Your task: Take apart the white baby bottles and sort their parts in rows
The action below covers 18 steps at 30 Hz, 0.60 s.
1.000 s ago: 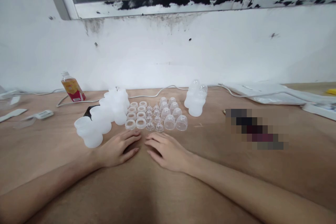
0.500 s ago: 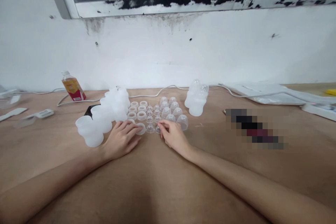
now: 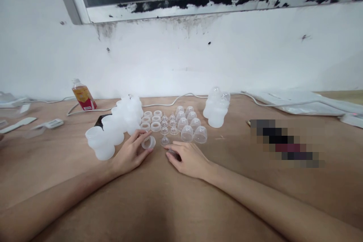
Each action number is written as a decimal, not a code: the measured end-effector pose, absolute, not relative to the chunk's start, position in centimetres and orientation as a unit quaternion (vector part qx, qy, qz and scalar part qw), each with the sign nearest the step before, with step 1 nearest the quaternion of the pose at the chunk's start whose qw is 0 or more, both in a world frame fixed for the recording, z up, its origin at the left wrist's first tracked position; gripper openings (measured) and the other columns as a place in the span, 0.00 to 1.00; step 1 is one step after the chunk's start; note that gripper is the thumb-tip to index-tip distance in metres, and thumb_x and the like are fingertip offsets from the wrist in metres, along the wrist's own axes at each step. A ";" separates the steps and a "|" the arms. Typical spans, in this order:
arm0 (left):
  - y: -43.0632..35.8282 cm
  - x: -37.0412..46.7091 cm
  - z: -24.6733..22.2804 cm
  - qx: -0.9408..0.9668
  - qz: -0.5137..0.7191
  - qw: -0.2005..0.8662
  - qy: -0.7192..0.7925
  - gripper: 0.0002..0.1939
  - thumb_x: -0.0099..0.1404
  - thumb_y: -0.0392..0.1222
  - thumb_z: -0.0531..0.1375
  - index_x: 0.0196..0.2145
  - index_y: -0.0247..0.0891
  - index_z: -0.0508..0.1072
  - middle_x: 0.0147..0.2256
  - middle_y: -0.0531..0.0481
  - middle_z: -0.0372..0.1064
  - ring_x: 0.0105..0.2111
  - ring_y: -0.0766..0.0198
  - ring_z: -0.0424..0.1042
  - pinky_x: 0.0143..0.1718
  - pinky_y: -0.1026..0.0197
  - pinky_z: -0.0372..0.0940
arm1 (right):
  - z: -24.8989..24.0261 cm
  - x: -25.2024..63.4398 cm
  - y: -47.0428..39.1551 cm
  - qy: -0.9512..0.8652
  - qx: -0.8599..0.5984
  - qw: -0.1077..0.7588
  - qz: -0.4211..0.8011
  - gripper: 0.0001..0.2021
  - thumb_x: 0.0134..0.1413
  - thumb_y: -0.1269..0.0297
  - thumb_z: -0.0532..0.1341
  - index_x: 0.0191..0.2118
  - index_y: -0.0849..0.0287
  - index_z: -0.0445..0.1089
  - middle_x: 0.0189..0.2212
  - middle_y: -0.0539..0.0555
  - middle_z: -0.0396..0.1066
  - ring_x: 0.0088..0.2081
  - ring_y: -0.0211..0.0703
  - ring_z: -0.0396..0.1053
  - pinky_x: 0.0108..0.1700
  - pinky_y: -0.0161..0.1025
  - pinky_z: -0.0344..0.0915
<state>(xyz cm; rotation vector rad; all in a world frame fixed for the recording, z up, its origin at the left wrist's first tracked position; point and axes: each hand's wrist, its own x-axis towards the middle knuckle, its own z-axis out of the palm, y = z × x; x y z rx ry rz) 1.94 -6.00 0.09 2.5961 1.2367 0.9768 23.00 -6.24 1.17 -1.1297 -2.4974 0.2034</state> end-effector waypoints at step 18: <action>-5.3 1.5 0.1 0.719 0.469 0.314 0.406 0.18 0.53 0.38 0.58 0.41 0.36 0.58 0.45 0.44 0.62 0.44 0.62 0.64 0.43 0.58 0.65 | 0.9 22.8 -6.6 -0.915 -0.351 0.196 0.045 0.17 0.55 0.59 0.46 0.48 0.53 0.62 0.38 0.55 0.61 0.36 0.39 0.63 0.35 0.36 0.63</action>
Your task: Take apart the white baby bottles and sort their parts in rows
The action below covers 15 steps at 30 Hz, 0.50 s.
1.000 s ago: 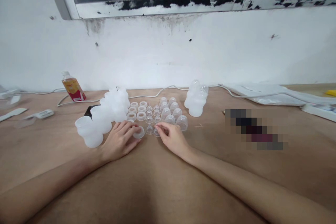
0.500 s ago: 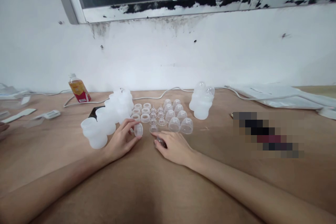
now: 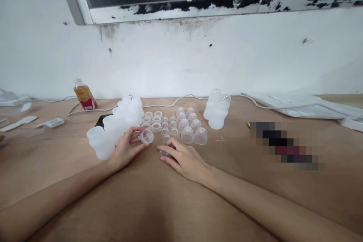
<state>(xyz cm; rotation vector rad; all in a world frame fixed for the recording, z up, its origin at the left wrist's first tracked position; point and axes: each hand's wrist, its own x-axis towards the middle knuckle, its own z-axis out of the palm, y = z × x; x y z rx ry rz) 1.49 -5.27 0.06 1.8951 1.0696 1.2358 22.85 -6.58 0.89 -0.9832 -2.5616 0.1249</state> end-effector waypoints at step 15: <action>-5.6 1.8 0.2 0.721 0.472 0.337 0.379 0.16 0.52 0.34 0.58 0.38 0.36 0.57 0.47 0.42 0.58 0.45 0.61 0.65 0.45 0.56 0.64 | 0.6 23.3 -6.2 -0.848 -0.376 0.340 0.156 0.09 0.51 0.64 0.53 0.39 0.54 0.66 0.38 0.54 0.54 0.26 0.31 0.61 0.26 0.32 0.65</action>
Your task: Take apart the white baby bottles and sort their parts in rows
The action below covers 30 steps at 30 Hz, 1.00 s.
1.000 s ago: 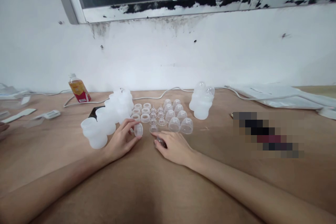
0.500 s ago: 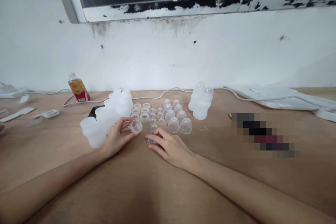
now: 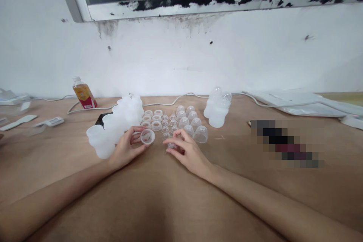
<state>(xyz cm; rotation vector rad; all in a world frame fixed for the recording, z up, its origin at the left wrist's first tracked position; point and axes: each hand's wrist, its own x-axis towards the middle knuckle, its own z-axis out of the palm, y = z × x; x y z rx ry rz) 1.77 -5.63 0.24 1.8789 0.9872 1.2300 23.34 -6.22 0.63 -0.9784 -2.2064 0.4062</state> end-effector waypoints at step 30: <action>-5.2 3.6 0.1 0.683 0.480 0.380 0.399 0.16 0.50 0.35 0.60 0.36 0.35 0.59 0.40 0.44 0.66 0.41 0.61 0.68 0.41 0.56 0.66 | 2.5 21.1 -4.2 -0.836 -0.363 0.399 0.104 0.17 0.48 0.65 0.57 0.46 0.55 0.58 0.36 0.52 0.67 0.36 0.38 0.66 0.34 0.36 0.65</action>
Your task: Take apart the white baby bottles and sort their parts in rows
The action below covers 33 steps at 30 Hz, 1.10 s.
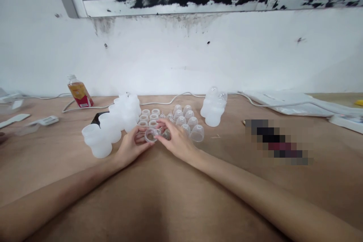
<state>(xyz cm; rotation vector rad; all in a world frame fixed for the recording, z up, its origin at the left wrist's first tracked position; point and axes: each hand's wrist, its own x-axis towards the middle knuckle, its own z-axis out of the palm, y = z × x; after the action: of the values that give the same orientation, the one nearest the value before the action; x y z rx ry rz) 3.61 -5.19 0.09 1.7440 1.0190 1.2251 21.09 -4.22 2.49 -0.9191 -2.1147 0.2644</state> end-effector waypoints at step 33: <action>-6.0 3.1 0.9 0.803 0.453 0.203 0.330 0.15 0.53 0.37 0.59 0.40 0.38 0.63 0.48 0.42 0.56 0.50 0.57 0.56 0.46 0.54 0.58 | 1.8 19.8 -4.5 -0.667 -0.347 0.383 0.537 0.16 0.42 0.63 0.59 0.41 0.60 0.63 0.34 0.52 0.66 0.28 0.36 0.67 0.21 0.32 0.68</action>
<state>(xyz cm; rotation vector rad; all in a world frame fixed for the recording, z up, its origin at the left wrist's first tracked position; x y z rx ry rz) 3.15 -6.01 0.88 2.2394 0.9222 1.2642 19.77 -4.48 1.85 -0.8851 -1.7021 1.3685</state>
